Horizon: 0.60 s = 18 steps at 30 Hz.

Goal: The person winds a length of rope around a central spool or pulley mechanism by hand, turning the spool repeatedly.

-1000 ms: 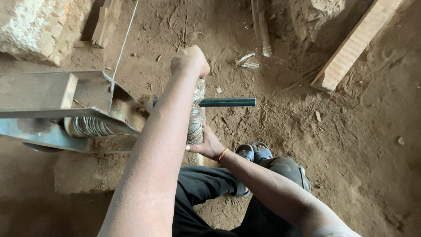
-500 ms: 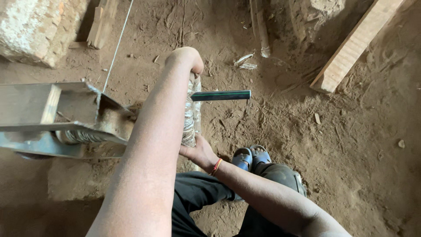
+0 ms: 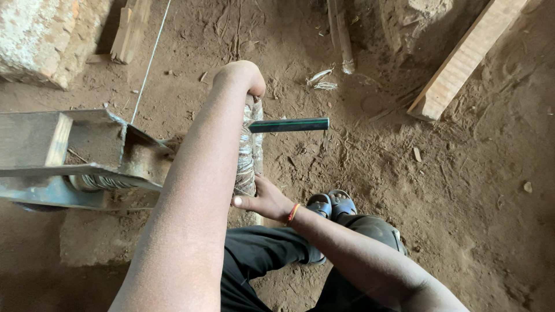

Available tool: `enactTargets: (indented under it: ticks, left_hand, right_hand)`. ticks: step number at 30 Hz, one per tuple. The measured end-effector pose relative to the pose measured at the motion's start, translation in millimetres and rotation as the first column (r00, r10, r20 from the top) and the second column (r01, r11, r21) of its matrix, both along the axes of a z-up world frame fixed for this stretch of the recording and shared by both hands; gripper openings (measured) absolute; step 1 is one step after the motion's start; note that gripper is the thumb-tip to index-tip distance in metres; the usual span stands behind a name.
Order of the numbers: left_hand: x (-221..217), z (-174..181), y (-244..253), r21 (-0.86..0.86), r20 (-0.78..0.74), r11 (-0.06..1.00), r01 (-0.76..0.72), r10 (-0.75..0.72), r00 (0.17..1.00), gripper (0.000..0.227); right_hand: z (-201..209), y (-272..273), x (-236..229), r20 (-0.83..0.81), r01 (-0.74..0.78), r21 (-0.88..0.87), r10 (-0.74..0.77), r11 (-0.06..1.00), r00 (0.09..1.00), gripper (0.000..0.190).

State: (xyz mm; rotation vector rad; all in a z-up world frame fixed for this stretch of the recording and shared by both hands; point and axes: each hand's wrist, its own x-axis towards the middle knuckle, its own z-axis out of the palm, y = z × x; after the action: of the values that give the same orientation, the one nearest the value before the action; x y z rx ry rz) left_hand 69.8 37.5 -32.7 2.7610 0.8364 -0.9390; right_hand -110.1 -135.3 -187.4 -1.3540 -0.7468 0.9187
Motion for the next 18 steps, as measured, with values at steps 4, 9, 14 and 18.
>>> enactTargets:
  ticks: [4, 9, 14, 18]
  left_hand:
    - [0, -2, 0, -0.011, -0.004, 1.0, 0.003, -0.003, 1.0, 0.027]
    - [6, -7, 4, -0.012, 0.033, 1.0, 0.006, -0.006, 0.999, 0.027]
    - [7, -32, 16, -0.024, 0.264, 1.0, 0.01, -0.003, 0.965, 0.028]
    - [-24, -28, 6, 0.198, 0.919, 0.913, 0.357, -0.299, 0.256, 0.029]
  right_hand:
    - [-22, -10, 12, 0.224, -0.101, 0.207, 0.053, 0.973, 0.973, 0.104]
    - [-42, -4, 16, 0.485, -0.068, 0.235, -0.056, 0.97, 0.873, 0.098]
    - [-45, 4, 11, 0.465, -0.006, 0.249, -0.114, 0.968, 0.878, 0.094]
    - [-40, 4, 8, 0.375, 0.035, 0.154, -0.091, 0.987, 0.922, 0.096]
